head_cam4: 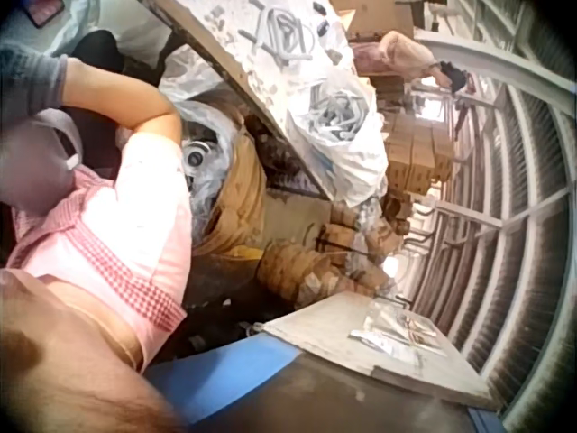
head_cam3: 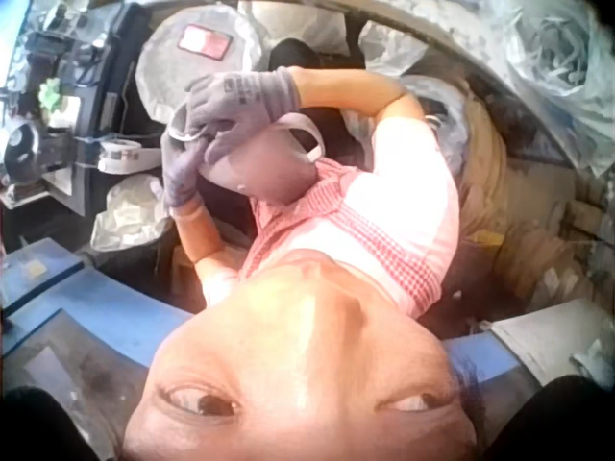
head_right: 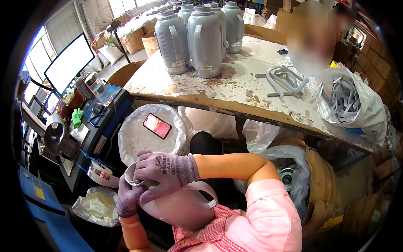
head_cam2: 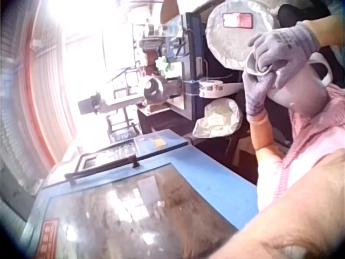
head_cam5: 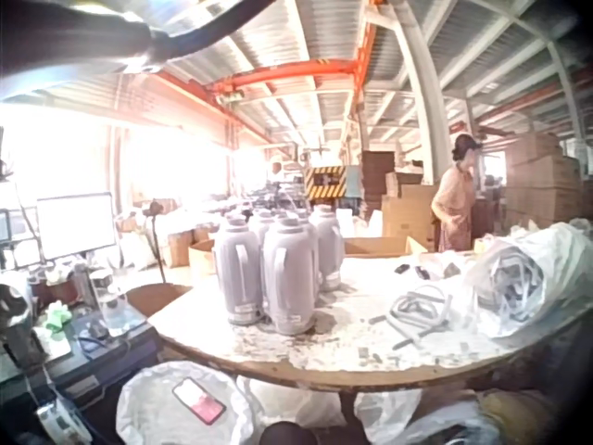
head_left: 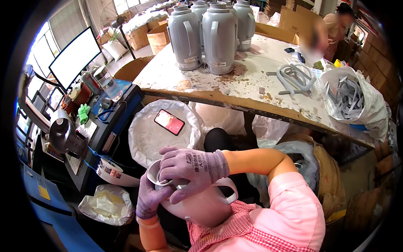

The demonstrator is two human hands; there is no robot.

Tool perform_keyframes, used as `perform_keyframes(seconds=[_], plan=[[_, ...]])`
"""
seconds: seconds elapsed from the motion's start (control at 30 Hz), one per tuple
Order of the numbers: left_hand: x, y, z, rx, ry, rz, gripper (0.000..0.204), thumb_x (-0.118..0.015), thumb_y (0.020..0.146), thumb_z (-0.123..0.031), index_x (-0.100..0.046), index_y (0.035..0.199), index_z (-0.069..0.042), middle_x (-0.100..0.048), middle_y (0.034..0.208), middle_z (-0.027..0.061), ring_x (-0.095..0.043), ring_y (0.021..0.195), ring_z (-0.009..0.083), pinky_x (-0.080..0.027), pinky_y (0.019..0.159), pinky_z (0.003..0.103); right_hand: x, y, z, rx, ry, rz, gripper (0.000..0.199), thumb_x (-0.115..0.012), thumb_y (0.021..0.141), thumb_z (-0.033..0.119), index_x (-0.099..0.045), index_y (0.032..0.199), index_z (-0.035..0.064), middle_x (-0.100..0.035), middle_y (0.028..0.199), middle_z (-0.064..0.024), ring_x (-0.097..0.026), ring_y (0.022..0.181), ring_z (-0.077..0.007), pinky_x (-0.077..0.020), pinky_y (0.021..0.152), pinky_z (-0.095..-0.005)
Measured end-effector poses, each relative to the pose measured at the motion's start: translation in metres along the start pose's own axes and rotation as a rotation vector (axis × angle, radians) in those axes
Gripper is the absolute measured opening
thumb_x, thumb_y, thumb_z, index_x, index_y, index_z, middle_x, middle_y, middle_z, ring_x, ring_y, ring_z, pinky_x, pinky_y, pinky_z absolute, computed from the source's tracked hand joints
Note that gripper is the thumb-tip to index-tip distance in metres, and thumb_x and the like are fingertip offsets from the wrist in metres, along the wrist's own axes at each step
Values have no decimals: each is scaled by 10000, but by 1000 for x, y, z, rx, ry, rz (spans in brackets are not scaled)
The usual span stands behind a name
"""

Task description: The person assembles white thermos flasks by hand. They pick up a flask body, insert a stopper, attach a handle, and place the completed unit on a table. The process is repeated for multiple units.

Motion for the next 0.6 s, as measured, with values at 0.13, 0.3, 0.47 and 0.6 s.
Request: perform_keyframes(seconds=[0.13, 0.3, 0.47, 0.6], plan=[[-7, -1, 9, -3, 30, 53, 685, -832, 662, -224, -586, 1243, 43, -683, 1120, 72, -634, 1021, 141, -510, 916, 317, -1, -5, 6, 5, -66, 24, 258, -622, 907, 273, -590, 745, 74, -617, 742, -98, -622, 756, -323, -474, 877, -467], [-8, 1, 11, -58, -49, 7, 690, -812, 657, -165, -577, 1274, 37, -679, 1149, 87, -630, 1057, 148, -497, 950, 320, 0, -2, -2, 55, 52, -16, 240, -567, 927, 219, -575, 737, 73, -547, 682, -100, -562, 638, -321, -480, 811, -430], [-11, -4, -5, -99, 75, -10, 686, -879, 661, -141, -583, 1266, -6, -665, 1143, 51, -617, 1050, 146, -486, 950, 321, 39, 19, -15, -57, 235, -607, 101, -549, 915, 143, -605, 919, 59, -590, 873, -59, -579, 828, -194, -488, 785, -332], [10, -49, -23, -234, 21, -339, 691, -867, 596, -216, -632, 1192, 42, -657, 1177, 117, -636, 1046, 192, -485, 976, 344, 122, -10, 24, 283, -227, -1102, 385, -494, 941, 279, -552, 1142, -45, -597, 1054, -158, -608, 1007, -205, -492, 954, -376]])
Point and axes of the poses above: each hand's wrist, its own y-axis towards the middle knuckle, its own x-axis out of the back of the hand, z = x × y, the point moved 1 cm from there along y, towards the middle knuckle
